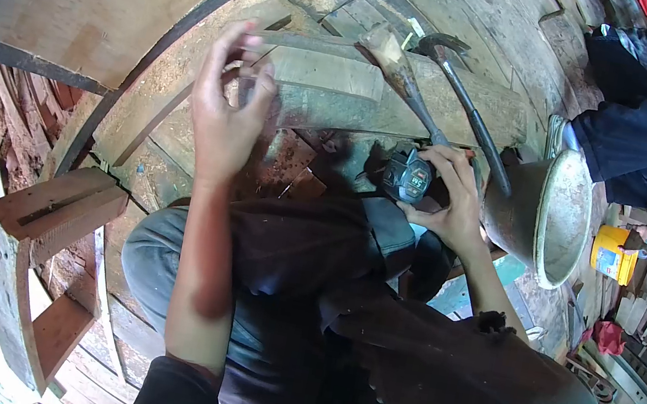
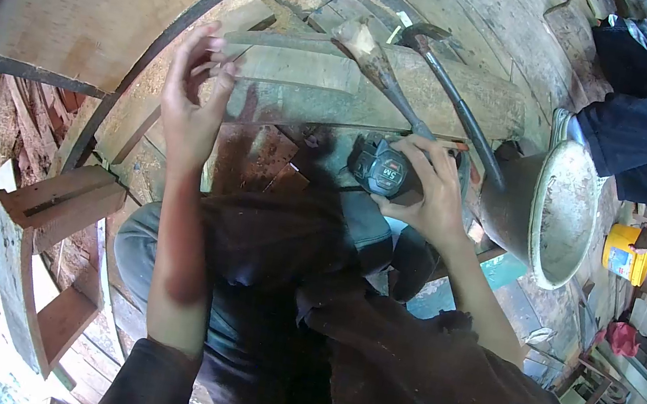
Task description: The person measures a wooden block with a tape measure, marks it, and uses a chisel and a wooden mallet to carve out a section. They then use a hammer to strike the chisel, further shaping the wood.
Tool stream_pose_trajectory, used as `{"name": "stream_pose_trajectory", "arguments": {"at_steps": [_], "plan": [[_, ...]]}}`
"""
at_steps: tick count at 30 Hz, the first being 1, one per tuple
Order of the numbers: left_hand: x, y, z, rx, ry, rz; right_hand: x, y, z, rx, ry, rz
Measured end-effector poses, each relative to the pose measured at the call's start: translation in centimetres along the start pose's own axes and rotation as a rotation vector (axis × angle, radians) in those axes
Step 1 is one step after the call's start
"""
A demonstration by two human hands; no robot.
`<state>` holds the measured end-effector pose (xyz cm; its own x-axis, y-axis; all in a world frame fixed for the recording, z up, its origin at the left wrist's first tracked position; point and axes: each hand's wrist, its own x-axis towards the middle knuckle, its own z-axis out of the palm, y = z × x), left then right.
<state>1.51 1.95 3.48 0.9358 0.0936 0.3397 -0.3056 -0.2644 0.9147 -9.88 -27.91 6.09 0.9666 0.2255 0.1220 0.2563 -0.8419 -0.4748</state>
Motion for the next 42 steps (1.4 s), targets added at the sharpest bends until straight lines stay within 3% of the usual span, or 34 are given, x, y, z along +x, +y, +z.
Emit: {"name": "stream_pose_trajectory", "arguments": {"at_steps": [1, 3, 7, 9, 10, 17, 19, 20, 21, 23, 26, 28, 30, 37, 41, 42], "plan": [[0.0, 0.7, 0.4, -0.003, -0.002, 0.001, 0.2, -0.2, -0.3, -0.002, 0.001, 0.002], [-0.6, 2.4, 0.9, -0.445, -0.359, -0.123, 0.7, -0.7, -0.7, 0.120, -0.048, -0.021], [-2.8, 3.0, 3.2, -0.568, -0.548, -0.194, 2.1, -2.7, -1.4, 0.146, -0.127, -0.128], [-3.1, 2.9, 3.1, -0.399, -0.785, -0.031, 2.2, -3.1, -1.2, 0.163, -0.139, -0.150], [-3.0, 2.6, 3.1, -0.416, -0.822, -0.061, 2.1, -3.1, -1.1, 0.203, -0.165, -0.146], [-2.7, 2.1, 1.8, -0.353, -0.801, -0.221, 2.3, -3.7, -0.5, 0.359, -0.285, -0.073], [-1.6, 1.0, 0.5, -0.281, -0.651, -0.313, 2.4, -2.9, -0.6, 0.392, -0.270, -0.008], [-1.0, -0.2, -0.5, -0.193, -0.545, -0.189, 2.4, -2.5, -0.6, 0.389, -0.242, 0.015], [-0.3, -1.2, -1.7, -0.189, -0.544, -0.190, 2.4, -2.1, -0.7, 0.394, -0.223, 0.040], [0.7, -2.8, -3.9, -0.215, -0.360, -0.483, 1.9, -0.4, -0.1, 0.499, -0.226, 0.166], [0.6, -3.8, -5.3, -0.166, -0.274, -0.615, 1.7, 1.2, 0.7, 0.616, -0.189, 0.278], [0.3, -5.0, -5.3, -0.140, -0.259, -0.604, 2.3, 1.1, 0.7, 0.590, -0.189, 0.285], [0.1, -6.1, -5.0, -0.118, -0.251, -0.590, 2.9, 1.1, 1.0, 0.632, -0.196, 0.459], [-0.4, -7.4, -4.8, 0.168, -0.235, -0.510, 4.3, 1.2, 2.1, 0.525, -0.093, 0.541], [-0.1, -7.9, -5.3, 0.229, -0.195, -0.407, 4.2, 0.7, 1.1, 0.493, -0.057, 0.551], [0.0, -7.2, -5.2, 0.228, -0.185, -0.403, 4.1, 1.3, 1.6, 0.527, -0.023, 0.454]]}}
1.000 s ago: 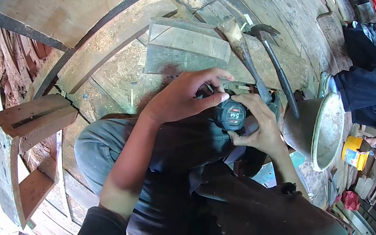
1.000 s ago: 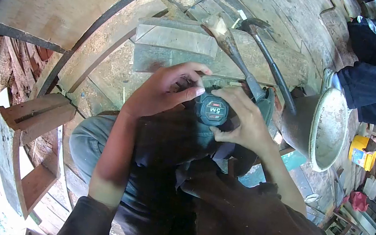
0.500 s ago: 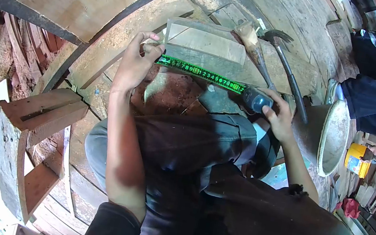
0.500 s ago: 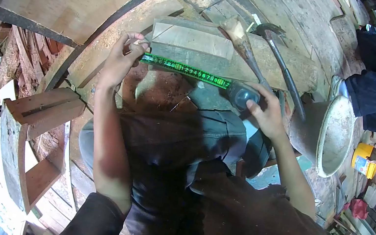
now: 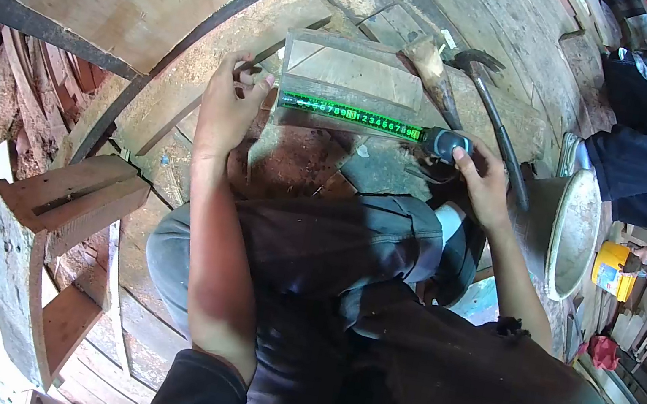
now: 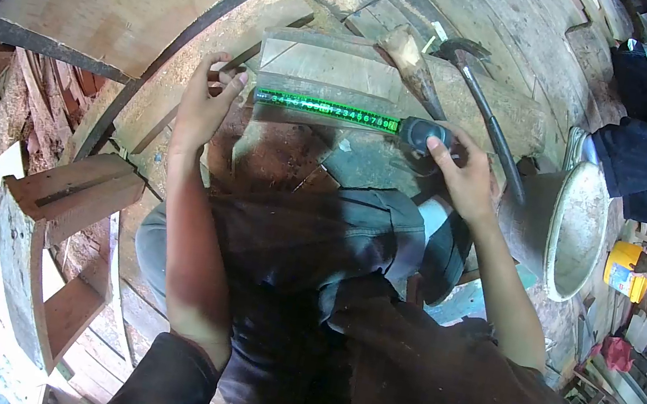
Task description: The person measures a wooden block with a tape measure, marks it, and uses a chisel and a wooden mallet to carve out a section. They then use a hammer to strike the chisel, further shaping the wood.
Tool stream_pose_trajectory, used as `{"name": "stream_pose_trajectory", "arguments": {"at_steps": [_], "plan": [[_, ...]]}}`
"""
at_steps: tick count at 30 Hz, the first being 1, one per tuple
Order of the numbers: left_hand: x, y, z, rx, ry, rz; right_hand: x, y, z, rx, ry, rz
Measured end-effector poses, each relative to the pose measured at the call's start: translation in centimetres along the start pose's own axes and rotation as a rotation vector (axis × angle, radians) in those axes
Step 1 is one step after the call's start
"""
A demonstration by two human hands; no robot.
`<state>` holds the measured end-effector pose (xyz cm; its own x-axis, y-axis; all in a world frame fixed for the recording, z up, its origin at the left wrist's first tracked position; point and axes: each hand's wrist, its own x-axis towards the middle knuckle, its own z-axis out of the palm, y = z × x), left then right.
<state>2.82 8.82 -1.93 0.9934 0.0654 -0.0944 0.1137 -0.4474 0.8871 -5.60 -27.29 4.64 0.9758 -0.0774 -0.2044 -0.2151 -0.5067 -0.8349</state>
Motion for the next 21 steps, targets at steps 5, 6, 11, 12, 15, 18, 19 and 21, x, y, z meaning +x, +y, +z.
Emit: {"name": "stream_pose_trajectory", "arguments": {"at_steps": [5, 6, 11, 12, 15, 18, 19, 21], "plan": [[-0.4, 0.5, 0.0, -0.025, -0.052, 0.003, -0.5, 0.8, -0.3, -0.107, -0.023, 0.022], [-0.4, 0.5, 0.0, -0.045, -0.067, 0.000, -0.5, 0.8, -0.1, -0.076, -0.032, 0.006], [-0.6, 1.3, -0.4, -0.044, -0.140, -0.058, -0.5, 0.8, -0.1, -0.037, -0.046, -0.009], [-0.6, 1.6, -0.4, -0.039, -0.177, -0.073, -0.5, 0.6, 0.0, 0.008, -0.055, 0.023], [-0.3, 0.6, -0.1, -0.073, -0.199, -0.062, -0.6, 1.0, -0.2, 0.037, -0.061, 0.050], [-0.3, -0.2, 0.4, -0.176, -0.150, -0.031, -0.5, 1.1, -0.2, 0.022, -0.059, 0.026], [-0.2, -0.2, 0.4, -0.175, -0.151, -0.030, -0.5, 1.1, -0.2, 0.018, -0.061, 0.006], [-0.2, -0.2, 0.4, -0.158, -0.143, -0.031, -0.5, 0.9, -0.4, 0.007, -0.078, 0.029]]}}
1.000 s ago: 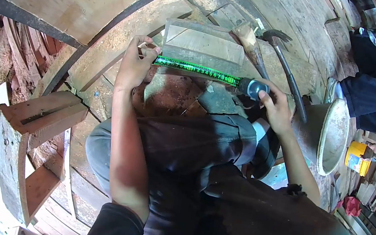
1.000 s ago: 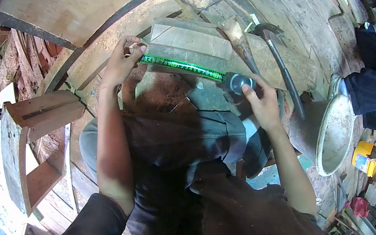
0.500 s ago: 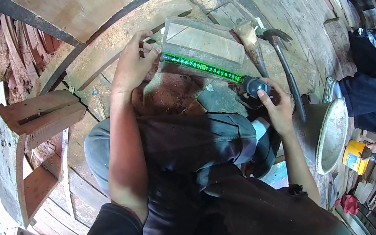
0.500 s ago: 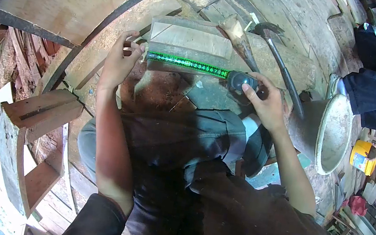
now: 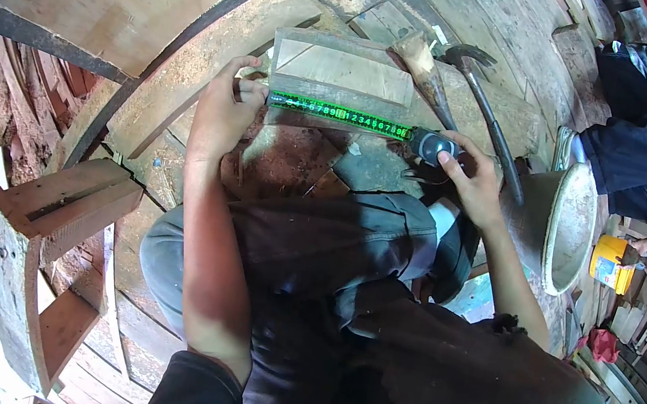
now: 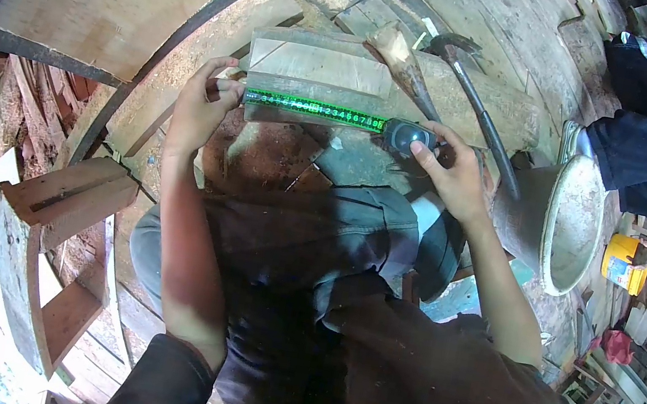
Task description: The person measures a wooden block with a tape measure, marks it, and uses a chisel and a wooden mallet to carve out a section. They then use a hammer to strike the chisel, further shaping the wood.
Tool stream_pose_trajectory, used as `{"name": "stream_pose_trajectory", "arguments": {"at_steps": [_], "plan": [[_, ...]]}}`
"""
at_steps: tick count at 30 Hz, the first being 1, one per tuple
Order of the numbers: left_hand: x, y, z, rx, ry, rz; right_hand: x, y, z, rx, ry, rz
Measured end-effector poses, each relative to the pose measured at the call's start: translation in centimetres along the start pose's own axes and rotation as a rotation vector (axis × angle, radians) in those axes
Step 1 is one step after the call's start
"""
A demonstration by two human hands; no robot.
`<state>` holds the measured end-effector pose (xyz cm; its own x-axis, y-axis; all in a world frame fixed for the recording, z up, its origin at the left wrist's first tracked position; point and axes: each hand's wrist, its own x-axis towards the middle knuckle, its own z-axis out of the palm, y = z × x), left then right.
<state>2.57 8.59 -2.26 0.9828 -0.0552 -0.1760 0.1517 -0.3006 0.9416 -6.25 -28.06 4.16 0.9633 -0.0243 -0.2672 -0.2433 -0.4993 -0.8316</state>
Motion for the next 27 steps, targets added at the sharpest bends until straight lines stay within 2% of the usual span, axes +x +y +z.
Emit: {"name": "stream_pose_trajectory", "arguments": {"at_steps": [6, 27], "plan": [[-0.4, 1.7, -0.1, 0.035, -0.005, -0.018, -0.1, 0.0, 0.0, 0.012, -0.019, 0.035], [-0.5, 1.5, 0.1, -0.037, -0.010, -0.006, -0.2, -0.2, 0.0, 0.013, -0.051, 0.038]]}}
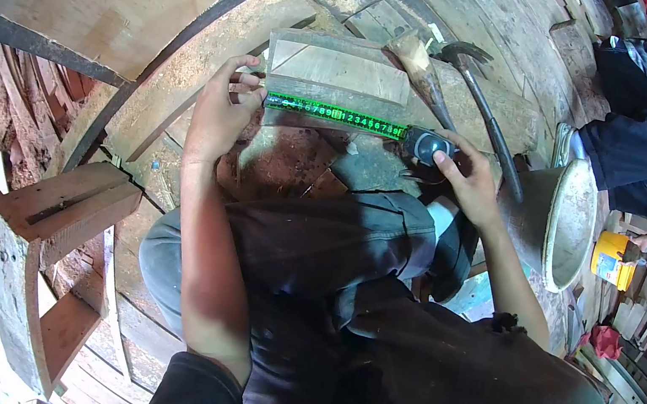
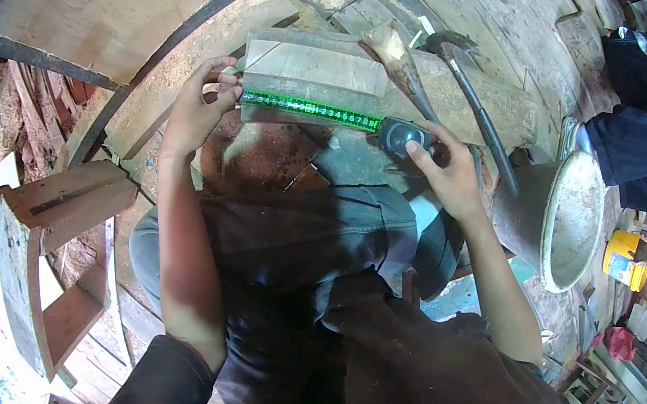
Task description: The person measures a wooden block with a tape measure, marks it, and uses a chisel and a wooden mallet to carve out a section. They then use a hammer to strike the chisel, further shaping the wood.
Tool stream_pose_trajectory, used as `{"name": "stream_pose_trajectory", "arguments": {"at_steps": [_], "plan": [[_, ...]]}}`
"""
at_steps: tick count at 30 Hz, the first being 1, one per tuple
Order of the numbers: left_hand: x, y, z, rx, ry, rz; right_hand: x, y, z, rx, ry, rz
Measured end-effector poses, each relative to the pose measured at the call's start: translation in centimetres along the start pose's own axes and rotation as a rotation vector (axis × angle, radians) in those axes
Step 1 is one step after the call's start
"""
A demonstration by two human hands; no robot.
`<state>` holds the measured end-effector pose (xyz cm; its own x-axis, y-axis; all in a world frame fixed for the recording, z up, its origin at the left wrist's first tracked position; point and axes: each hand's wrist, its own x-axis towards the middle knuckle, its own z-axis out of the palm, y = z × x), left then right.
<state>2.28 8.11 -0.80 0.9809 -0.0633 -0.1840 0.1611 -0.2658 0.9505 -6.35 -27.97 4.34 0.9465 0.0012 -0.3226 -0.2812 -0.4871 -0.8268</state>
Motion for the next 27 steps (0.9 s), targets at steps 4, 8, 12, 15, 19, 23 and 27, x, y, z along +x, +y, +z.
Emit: {"name": "stream_pose_trajectory", "arguments": {"at_steps": [4, 8, 12, 15, 19, 23, 27], "plan": [[0.3, 0.0, 0.0, 0.033, 0.009, 0.039, 0.0, 0.4, 0.0, 0.011, 0.000, -0.002], [0.1, 0.6, 0.1, 0.006, 0.003, 0.004, 0.0, 0.0, -0.2, -0.023, -0.012, 0.009], [0.2, 0.5, 0.1, 0.017, -0.006, 0.035, 0.0, 0.2, -0.2, -0.028, -0.015, 0.013], [0.1, 0.8, 0.1, -0.012, -0.030, 0.038, 0.0, 0.8, -0.2, -0.021, -0.009, 0.010], [0.1, 0.9, 0.2, -0.019, -0.029, 0.037, 0.1, 0.8, -0.3, 0.002, -0.019, 0.055], [0.1, 1.7, 0.2, -0.110, -0.035, 0.038, 0.0, 0.8, -0.3, -0.021, -0.011, 0.024], [0.1, 1.8, 0.3, -0.174, -0.019, 0.037, -0.5, -0.5, 0.0, -0.084, 0.006, 0.020]]}}
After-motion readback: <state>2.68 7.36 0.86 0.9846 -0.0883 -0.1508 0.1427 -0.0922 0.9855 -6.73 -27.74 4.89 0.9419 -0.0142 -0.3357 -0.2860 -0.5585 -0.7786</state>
